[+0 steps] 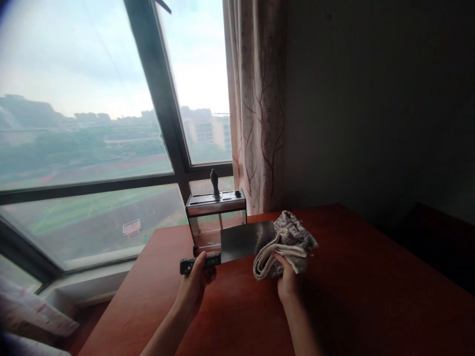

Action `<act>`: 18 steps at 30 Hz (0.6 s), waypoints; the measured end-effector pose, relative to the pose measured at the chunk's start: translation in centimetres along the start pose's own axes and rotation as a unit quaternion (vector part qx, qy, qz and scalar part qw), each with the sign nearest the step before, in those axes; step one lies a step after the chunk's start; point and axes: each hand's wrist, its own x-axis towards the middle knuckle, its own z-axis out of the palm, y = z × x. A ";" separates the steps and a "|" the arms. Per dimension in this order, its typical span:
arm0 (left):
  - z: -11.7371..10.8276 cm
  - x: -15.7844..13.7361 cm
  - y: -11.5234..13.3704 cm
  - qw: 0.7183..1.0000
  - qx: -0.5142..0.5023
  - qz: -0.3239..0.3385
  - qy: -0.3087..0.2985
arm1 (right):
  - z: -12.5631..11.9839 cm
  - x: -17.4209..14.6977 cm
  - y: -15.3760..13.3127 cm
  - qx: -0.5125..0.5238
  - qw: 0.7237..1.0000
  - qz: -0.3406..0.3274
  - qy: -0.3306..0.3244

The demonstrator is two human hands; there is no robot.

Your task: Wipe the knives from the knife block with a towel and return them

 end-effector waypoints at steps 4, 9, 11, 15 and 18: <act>0.1 0.1 0.0 0.999 -0.039 -0.024 -0.002 | 0.4 -0.4 -0.6 0.064 0.997 0.042 0.025; 0.6 -0.1 -0.1 0.994 -0.090 -0.061 0.028 | 0.6 -1.0 -1.7 0.138 0.984 0.102 -0.051; 1.0 -0.3 -0.2 0.992 -0.101 -0.072 0.029 | 0.3 -1.2 -1.7 0.155 0.977 0.124 -0.079; 1.4 -0.5 -0.5 0.989 -0.119 -0.075 0.046 | 0.2 -1.8 -1.3 0.188 0.960 0.174 -0.115; 1.4 -0.4 -0.8 0.982 -0.164 -0.073 0.064 | 0.6 -2.6 -0.9 0.183 0.954 0.196 -0.137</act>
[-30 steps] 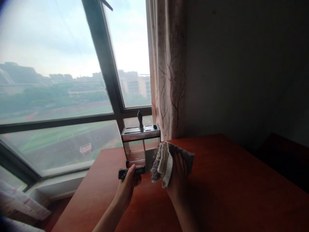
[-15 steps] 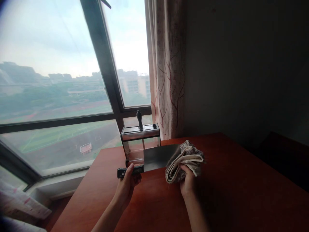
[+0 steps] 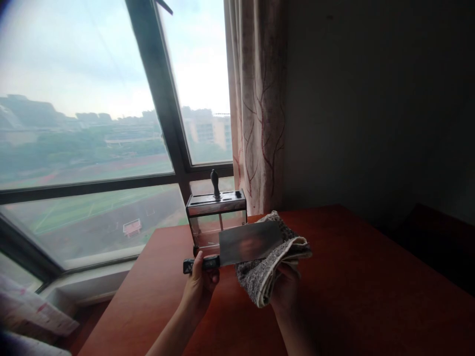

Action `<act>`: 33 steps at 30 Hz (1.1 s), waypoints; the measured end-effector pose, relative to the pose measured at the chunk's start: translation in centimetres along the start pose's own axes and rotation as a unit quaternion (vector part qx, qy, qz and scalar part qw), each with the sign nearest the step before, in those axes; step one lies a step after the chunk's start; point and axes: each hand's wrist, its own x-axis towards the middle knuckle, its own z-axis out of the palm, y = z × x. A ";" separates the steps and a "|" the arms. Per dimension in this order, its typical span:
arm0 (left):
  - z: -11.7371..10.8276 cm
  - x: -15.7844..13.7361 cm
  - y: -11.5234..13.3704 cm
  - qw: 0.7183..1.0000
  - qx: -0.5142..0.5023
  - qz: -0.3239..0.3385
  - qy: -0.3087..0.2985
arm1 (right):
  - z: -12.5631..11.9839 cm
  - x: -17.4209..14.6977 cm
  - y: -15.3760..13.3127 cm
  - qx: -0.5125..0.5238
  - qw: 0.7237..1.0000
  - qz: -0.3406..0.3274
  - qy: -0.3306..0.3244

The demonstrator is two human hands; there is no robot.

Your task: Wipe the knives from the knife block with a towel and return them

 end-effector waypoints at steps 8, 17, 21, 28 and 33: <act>-0.3 -0.5 -1.7 1.000 -0.001 -0.006 -0.027 | 1.8 -1.1 2.8 -0.031 0.997 0.048 -0.054; -0.5 -0.6 -4.6 0.992 0.088 0.073 -0.056 | 2.2 -1.4 4.6 -0.043 0.994 0.094 -0.034; -0.6 -0.4 -5.0 0.993 0.081 0.038 -0.073 | 1.8 -1.3 4.8 -0.041 0.995 0.089 -0.014; 0.8 -2.0 -2.5 0.995 0.055 -0.005 -0.083 | 2.0 -0.6 3.6 0.000 0.999 0.048 0.006; 1.1 -2.1 -1.4 0.997 0.029 -0.022 -0.067 | 2.1 -0.3 3.1 0.006 0.999 0.029 0.014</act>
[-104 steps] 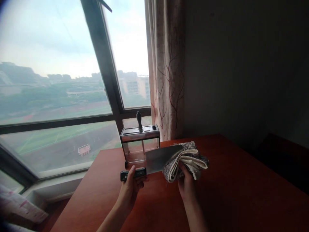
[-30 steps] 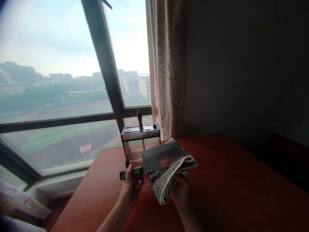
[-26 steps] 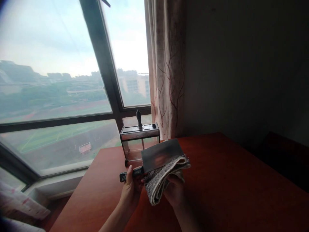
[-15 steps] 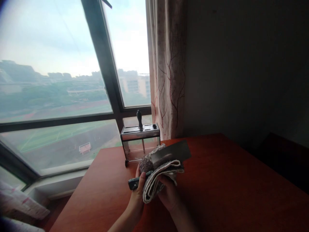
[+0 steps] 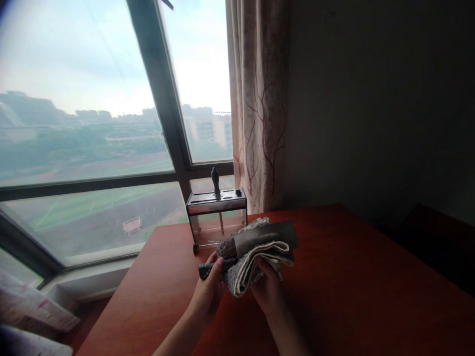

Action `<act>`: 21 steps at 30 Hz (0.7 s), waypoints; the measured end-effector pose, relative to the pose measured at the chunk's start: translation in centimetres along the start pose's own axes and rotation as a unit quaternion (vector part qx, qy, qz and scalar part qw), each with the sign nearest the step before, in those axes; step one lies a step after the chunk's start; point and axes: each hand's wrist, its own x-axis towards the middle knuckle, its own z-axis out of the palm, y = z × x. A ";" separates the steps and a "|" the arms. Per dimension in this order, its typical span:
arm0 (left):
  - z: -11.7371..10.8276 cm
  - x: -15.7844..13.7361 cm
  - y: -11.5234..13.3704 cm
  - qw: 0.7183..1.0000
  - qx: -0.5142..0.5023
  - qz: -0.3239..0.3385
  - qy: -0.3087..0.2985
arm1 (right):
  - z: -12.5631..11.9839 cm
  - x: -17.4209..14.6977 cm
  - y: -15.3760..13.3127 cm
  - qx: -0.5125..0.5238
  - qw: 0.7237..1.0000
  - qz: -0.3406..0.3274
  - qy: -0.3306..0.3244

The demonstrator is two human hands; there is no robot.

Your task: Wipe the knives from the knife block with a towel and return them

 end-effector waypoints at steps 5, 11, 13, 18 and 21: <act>-0.1 0.3 0.5 0.999 -0.032 0.017 -0.029 | -0.1 0.1 -0.2 -0.016 1.000 0.000 -0.003; -1.4 1.5 1.5 0.997 -0.050 0.017 -0.051 | 0.1 0.0 -1.2 -0.023 1.000 -0.014 -0.015; -1.7 1.8 2.1 0.997 -0.044 0.022 -0.052 | -0.2 0.0 -1.6 -0.033 0.999 -0.010 -0.033; -2.0 1.8 3.3 1.000 0.007 0.020 -0.018 | -1.0 0.5 -1.5 -0.081 0.997 -0.006 -0.008; -2.3 1.8 3.3 0.998 0.056 0.017 -0.026 | -1.2 0.8 -1.1 -0.080 0.996 -0.021 0.036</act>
